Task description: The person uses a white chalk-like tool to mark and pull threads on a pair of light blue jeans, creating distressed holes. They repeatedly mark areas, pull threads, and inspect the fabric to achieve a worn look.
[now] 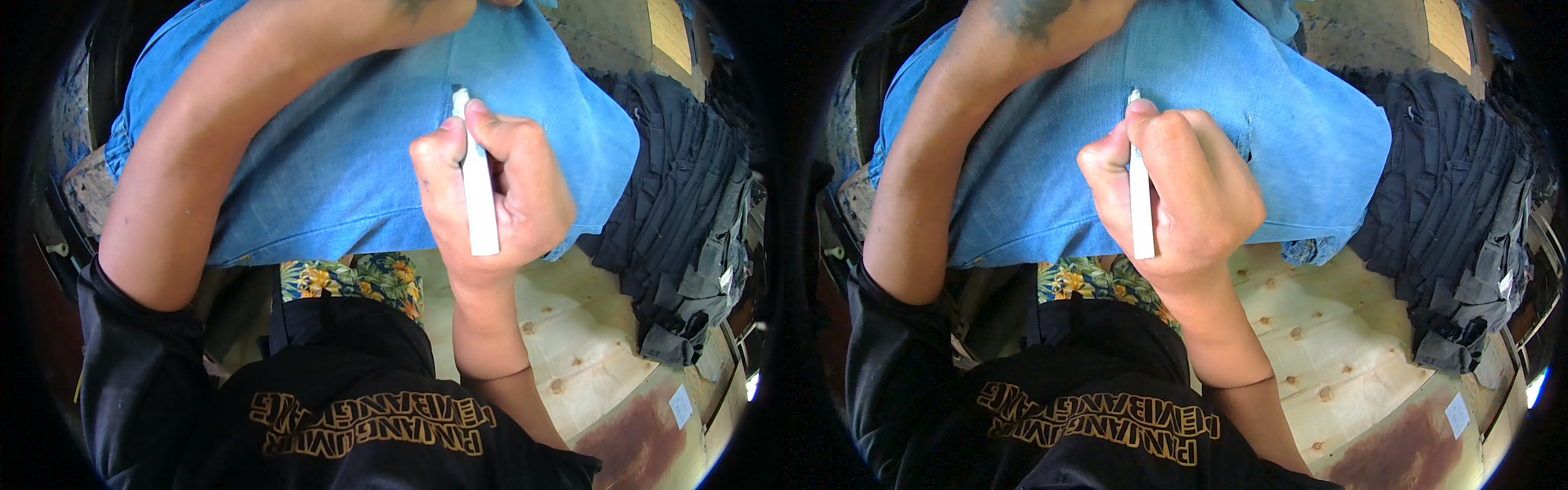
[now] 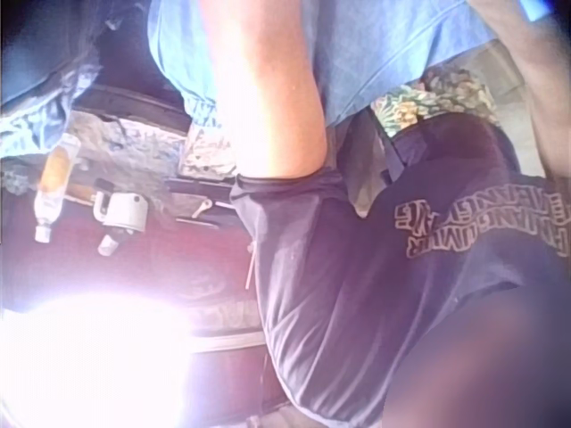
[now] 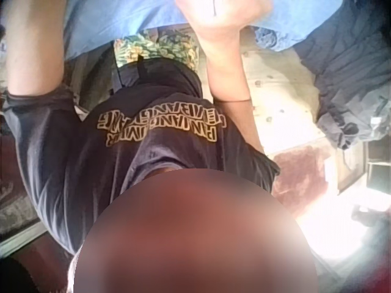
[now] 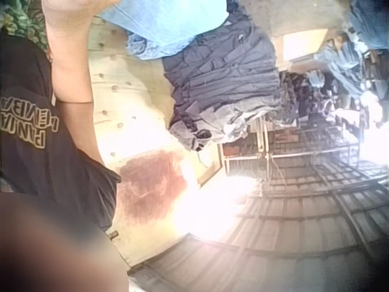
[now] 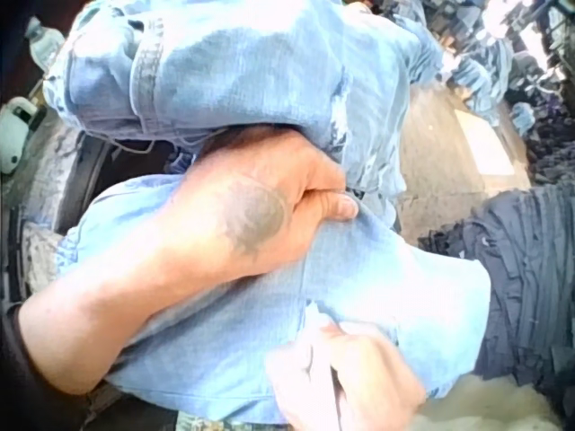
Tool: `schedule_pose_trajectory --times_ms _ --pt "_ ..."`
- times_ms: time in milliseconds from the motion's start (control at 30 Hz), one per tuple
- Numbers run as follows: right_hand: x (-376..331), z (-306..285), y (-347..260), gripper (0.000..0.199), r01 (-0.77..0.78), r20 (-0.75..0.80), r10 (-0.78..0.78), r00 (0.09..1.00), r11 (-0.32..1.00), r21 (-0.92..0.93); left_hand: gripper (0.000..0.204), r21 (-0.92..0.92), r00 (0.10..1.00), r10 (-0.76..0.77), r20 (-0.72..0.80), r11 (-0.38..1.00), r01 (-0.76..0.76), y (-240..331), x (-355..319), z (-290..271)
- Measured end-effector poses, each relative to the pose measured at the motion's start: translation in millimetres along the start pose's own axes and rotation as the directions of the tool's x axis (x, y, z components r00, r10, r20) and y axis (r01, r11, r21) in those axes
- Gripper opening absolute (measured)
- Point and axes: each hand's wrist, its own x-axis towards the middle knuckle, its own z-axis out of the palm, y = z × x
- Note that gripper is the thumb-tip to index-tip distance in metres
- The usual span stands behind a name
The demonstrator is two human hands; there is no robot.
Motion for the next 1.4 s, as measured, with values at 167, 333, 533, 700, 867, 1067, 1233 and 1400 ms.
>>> schedule_pose_trajectory --times_ms 167,333,533,700,867,1067,1233,1400 --pt "-5 -2 -2 0.019 0.072 -0.032 -0.07 0.997 0.995 0.062 0.024 0.021 1.0 -0.016 0.024 1.0 0.016 2 3 0" --pt "-8 -12 -3 0.017 0.081 -0.011 -0.08 0.997 0.99 0.116 0.025 -0.097 0.998 -0.012 0.054 0.995 0.018 6 4 -12" --pt "-7 -2 2 0.017 0.064 -0.051 -0.064 0.997 0.998 -0.014 0.025 -0.092 0.999 -0.016 0.039 0.996 0.02 2 8 -2" --pt "-3 -14 2 0.016 0.097 0.05 -0.1 0.994 0.994 0.056 0.025 -0.11 0.999 0.018 0.035 0.994 -0.014 1 7 -4" --pt "-4 -8 4 0.015 0.082 -0.056 -0.08 0.995 0.996 0.028 0.024 -0.053 0.999 0.047 0.005 0.997 -0.046 3 10 -2" --pt "-2 -14 4 0.016 0.095 0.035 -0.097 0.995 0.995 0.043 0.025 -0.056 0.996 -0.066 0.052 0.996 0.069 5 10 0" --pt "-4 -11 4 0.016 0.04 -0.08 -0.034 0.996 0.996 0.074 0.028 -0.077 0.998 -0.023 0.061 0.997 0.028 14 16 -4" --pt "-8 -18 7 0.017 0.036 0.019 -0.037 0.999 0.998 0.045 0.029 0.039 0.927 -0.29 0.239 0.957 0.289 24 18 -9"
